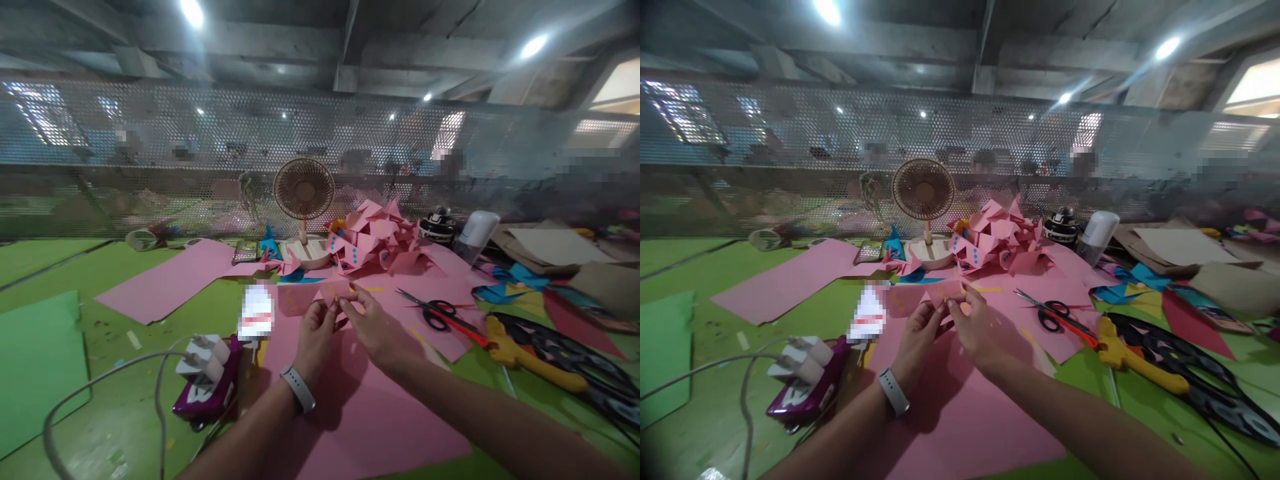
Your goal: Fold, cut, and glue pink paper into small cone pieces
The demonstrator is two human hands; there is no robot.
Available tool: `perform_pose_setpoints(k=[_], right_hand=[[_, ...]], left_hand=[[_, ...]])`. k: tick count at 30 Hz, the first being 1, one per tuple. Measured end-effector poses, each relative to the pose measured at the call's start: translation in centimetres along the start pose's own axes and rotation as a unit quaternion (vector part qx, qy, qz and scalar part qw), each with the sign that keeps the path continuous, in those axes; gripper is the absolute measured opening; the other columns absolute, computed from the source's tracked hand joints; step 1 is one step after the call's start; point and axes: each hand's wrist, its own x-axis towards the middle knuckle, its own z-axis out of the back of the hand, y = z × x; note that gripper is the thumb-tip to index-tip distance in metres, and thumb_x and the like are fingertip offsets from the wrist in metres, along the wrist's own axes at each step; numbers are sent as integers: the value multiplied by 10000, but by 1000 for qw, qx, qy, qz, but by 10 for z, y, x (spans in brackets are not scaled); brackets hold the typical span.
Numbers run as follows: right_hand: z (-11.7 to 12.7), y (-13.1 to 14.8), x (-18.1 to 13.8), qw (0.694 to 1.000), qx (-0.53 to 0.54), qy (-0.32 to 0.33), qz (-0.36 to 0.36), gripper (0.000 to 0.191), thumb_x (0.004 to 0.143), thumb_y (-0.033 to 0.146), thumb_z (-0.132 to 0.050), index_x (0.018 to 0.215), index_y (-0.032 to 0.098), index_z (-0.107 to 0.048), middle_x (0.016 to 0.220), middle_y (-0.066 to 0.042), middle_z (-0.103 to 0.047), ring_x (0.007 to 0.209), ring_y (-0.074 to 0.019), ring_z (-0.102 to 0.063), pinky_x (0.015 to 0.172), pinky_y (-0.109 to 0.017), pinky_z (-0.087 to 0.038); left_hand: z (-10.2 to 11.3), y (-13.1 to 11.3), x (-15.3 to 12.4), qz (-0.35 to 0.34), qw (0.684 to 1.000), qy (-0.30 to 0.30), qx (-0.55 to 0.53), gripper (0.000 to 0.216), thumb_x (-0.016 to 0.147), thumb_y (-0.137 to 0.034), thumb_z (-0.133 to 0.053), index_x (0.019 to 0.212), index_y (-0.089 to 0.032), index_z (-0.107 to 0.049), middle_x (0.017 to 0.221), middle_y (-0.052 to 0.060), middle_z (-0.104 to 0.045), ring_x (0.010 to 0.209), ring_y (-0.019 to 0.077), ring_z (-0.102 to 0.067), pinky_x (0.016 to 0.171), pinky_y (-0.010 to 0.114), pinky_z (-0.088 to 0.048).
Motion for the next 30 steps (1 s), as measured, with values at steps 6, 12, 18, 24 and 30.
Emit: perform_pose_setpoints(k=[6,12,18,24,30], right_hand=[[-2,-1,-3,1000,8,3,15,186,735,341,-561,832,216,-659,972,-67,-664,913,-233,-600,817,-372,-457],[-8,1,-7,1000,-14,-19,12,208,747,351,-542,883,216,-624,957,-70,-652,970,-243,-573,813,-386,-452],[-12,-3,-6,1000,-6,-13,15,209,740,353,-529,867,203,-598,1035,-94,-626,989,-246,-560,812,-389,-450],[-3,3,-3,999,9,30,-5,217,727,333,-530,873,188,-599,915,-62,-646,849,-213,-594,756,-343,-458],[8,-2,9,998,21,65,8,138,711,290,-520,735,184,-605,774,-24,-638,760,-180,-580,716,-295,-452]], left_hand=[[1,0,0,-4,1000,-3,3,279,673,-372,-721,752,-151,-570,803,8,-617,829,160,-610,762,323,-519],[3,-2,-1,-6,999,-20,40,295,670,-383,-716,702,-149,-539,734,-12,-578,738,129,-587,676,280,-528],[6,-1,1,-29,998,-5,50,299,679,-392,-709,700,-146,-540,717,-11,-586,693,119,-591,684,278,-525],[7,1,3,-39,998,14,48,297,683,-392,-710,706,-141,-553,702,-5,-591,696,127,-596,737,324,-531],[5,2,2,-17,998,27,57,283,705,-381,-697,717,-136,-556,761,17,-611,741,149,-621,700,296,-530]])
